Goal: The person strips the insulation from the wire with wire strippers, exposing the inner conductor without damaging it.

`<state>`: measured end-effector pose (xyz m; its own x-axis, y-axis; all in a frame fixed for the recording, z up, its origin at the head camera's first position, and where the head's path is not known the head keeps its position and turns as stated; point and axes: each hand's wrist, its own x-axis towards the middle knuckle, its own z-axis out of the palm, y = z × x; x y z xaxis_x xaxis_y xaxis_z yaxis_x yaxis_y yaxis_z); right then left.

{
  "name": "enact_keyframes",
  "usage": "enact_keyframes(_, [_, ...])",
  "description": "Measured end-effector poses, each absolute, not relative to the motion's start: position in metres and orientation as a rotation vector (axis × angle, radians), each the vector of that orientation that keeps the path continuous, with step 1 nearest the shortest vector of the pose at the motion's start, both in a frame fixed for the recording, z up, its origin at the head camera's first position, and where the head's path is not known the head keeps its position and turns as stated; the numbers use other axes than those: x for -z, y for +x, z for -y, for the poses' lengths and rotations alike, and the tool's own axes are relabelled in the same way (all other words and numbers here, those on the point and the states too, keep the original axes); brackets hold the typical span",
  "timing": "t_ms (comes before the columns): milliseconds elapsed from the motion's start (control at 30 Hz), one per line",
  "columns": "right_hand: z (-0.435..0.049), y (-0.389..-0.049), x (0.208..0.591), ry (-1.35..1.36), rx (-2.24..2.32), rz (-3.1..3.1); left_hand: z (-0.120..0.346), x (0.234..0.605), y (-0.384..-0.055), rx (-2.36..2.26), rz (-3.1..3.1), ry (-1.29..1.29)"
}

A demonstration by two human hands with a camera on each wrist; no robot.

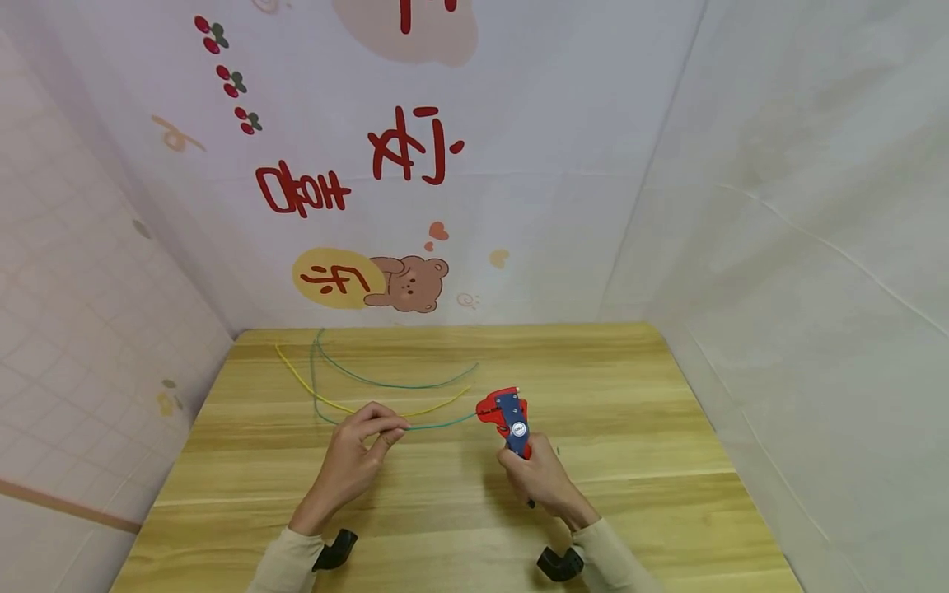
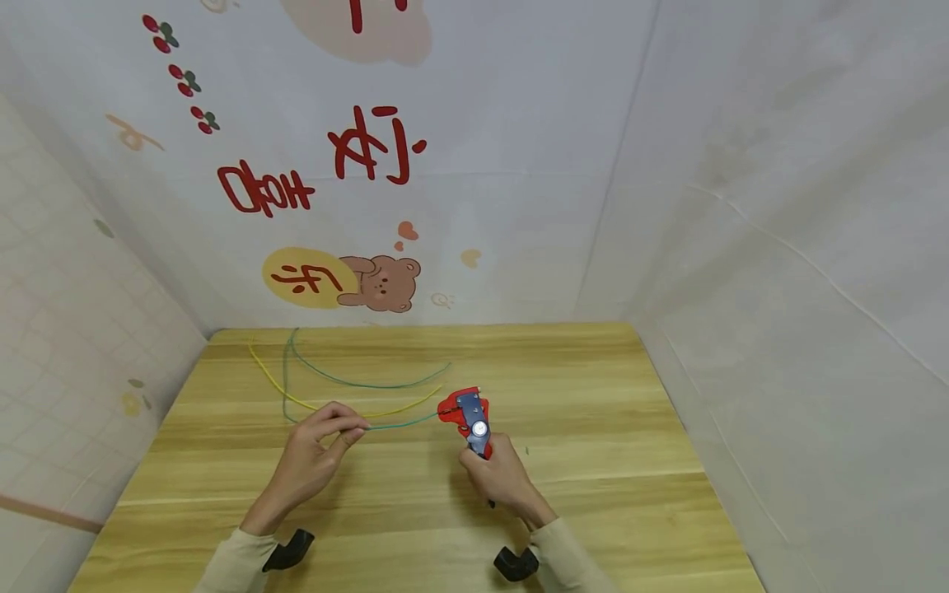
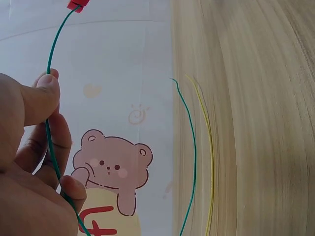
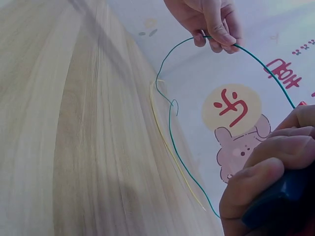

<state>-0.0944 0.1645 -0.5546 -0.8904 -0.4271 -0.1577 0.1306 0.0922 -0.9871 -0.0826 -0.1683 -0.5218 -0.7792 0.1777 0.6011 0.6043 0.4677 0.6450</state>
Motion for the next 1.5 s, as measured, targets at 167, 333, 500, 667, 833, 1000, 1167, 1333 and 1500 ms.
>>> enact_keyframes(167, [-0.164,-0.095,0.554,-0.279,1.858,-1.954,0.168,0.522,-0.083,1.263,2.246,-0.658])
enact_keyframes(333, [-0.164,-0.095,0.553,-0.287,1.842,-1.988,0.168,0.52,-0.084,1.263,2.242,-0.644])
enact_keyframes(500, [-0.163,-0.096,0.549,-0.285,1.846,-1.99,0.168,0.519,-0.084,1.29,2.235,-0.612])
enact_keyframes(667, [-0.163,-0.096,0.547,-0.291,1.845,-1.973,0.167,0.519,-0.084,1.316,2.219,-0.579])
enact_keyframes(833, [-0.164,-0.097,0.548,-0.334,1.827,-1.998,0.168,0.522,-0.086,1.325,2.218,-0.563])
enact_keyframes(1000, [-0.164,-0.097,0.55,-0.35,1.829,-2.006,0.168,0.523,-0.087,1.316,2.208,-0.563])
enact_keyframes(1167, [-0.165,-0.097,0.551,-0.358,1.831,-2.005,0.168,0.522,-0.086,1.316,2.193,-0.569])
enact_keyframes(1333, [-0.172,-0.098,0.551,-0.328,1.844,-2.001,0.174,0.52,-0.084,1.3,2.224,-0.516])
enact_keyframes(1500, [-0.188,-0.101,0.548,-0.264,1.913,-2.0,0.187,0.519,-0.079,1.314,2.26,-0.403])
